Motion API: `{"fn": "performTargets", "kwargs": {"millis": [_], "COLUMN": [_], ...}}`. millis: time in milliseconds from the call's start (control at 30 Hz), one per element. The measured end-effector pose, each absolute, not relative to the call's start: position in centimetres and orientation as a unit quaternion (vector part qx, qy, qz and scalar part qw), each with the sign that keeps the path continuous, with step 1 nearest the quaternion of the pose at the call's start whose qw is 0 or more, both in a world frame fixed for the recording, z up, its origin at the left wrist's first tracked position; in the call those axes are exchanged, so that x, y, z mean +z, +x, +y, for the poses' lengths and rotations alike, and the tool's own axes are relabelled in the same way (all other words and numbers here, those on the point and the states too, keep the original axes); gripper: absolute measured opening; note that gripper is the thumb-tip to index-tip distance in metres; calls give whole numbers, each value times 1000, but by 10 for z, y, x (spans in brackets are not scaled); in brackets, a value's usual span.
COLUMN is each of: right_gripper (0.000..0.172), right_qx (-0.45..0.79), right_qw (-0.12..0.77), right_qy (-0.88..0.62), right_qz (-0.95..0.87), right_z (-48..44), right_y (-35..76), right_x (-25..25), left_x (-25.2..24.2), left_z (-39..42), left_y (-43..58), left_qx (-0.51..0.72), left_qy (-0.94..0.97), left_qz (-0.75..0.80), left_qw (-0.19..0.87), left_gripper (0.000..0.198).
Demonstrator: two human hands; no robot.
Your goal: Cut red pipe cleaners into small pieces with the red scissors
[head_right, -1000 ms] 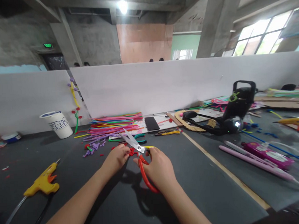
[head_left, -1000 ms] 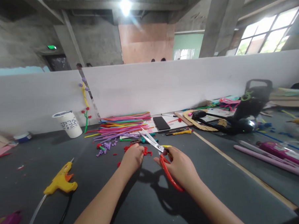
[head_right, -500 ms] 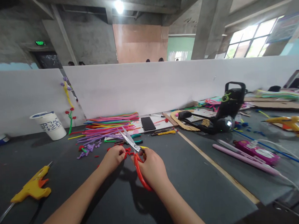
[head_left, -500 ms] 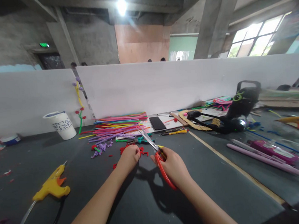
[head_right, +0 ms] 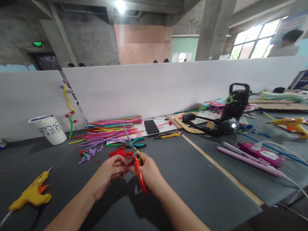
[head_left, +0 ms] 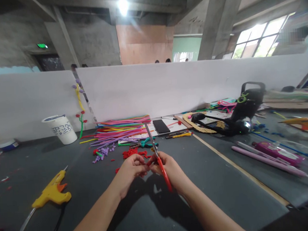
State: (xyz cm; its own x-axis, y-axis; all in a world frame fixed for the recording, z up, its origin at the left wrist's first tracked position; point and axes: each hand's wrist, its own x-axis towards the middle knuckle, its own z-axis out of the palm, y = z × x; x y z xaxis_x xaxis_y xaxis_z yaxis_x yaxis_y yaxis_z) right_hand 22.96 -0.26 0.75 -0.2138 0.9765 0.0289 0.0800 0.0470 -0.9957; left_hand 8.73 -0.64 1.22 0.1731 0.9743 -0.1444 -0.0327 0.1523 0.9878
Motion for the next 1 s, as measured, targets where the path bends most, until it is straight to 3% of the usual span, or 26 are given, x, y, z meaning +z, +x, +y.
{"fn": "performTargets", "kwargs": {"millis": [300, 633, 1000], "right_gripper": [9, 11, 11], "right_qx": [489, 564, 579], "right_qw": [456, 390, 376], "right_qy": [-502, -424, -418], "right_qz": [-549, -592, -590], "right_z": [1, -27, -28], "right_y": [235, 228, 234], "right_x": [-1, 23, 28], "left_x": [19, 20, 21], "left_z": [-34, -49, -56], "left_y": [78, 77, 76], "left_qx": [438, 433, 382], "left_qy": [414, 353, 445], "left_qz": [452, 423, 490], "left_qw": [658, 714, 645], "left_gripper": [18, 16, 12]}}
